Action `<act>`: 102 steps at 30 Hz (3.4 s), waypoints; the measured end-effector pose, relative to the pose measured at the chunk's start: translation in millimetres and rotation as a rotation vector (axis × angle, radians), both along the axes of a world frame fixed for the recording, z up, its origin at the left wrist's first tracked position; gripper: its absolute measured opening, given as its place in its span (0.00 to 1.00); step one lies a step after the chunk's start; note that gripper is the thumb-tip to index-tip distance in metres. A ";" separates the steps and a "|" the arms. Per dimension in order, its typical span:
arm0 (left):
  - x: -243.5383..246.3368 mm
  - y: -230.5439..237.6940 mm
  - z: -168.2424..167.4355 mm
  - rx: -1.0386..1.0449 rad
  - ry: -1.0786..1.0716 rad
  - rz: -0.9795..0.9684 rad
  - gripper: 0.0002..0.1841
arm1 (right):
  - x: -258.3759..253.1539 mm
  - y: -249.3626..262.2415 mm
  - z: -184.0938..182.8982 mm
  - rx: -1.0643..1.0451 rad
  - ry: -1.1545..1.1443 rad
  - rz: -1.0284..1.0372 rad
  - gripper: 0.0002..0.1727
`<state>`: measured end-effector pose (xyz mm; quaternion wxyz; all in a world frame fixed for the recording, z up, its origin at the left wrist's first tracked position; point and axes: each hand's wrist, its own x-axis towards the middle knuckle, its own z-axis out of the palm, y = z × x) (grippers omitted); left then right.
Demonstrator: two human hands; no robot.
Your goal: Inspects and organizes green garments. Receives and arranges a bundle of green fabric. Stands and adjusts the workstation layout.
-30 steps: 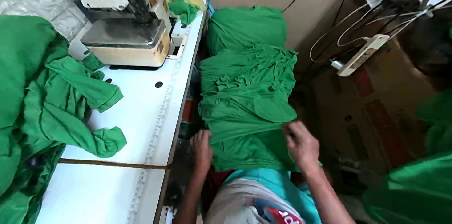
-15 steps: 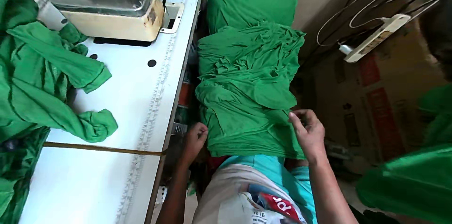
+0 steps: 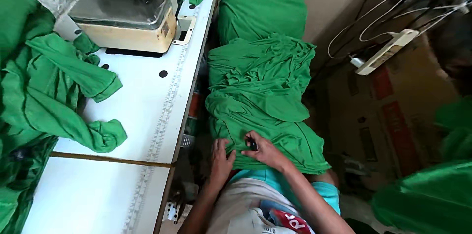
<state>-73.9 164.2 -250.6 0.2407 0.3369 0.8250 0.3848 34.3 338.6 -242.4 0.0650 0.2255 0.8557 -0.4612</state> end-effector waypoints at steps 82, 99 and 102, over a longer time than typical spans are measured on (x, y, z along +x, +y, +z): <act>-27.9 13.4 13.3 0.144 -0.037 0.060 0.13 | -6.8 9.2 7.4 -0.100 0.308 -0.385 0.15; -49.0 22.5 23.7 -0.192 0.163 -0.035 0.17 | 24.1 -11.0 40.1 0.292 0.231 -0.206 0.18; -55.1 18.6 31.3 -0.288 0.295 -0.017 0.24 | 67.3 5.5 44.2 0.354 -0.088 -0.403 0.38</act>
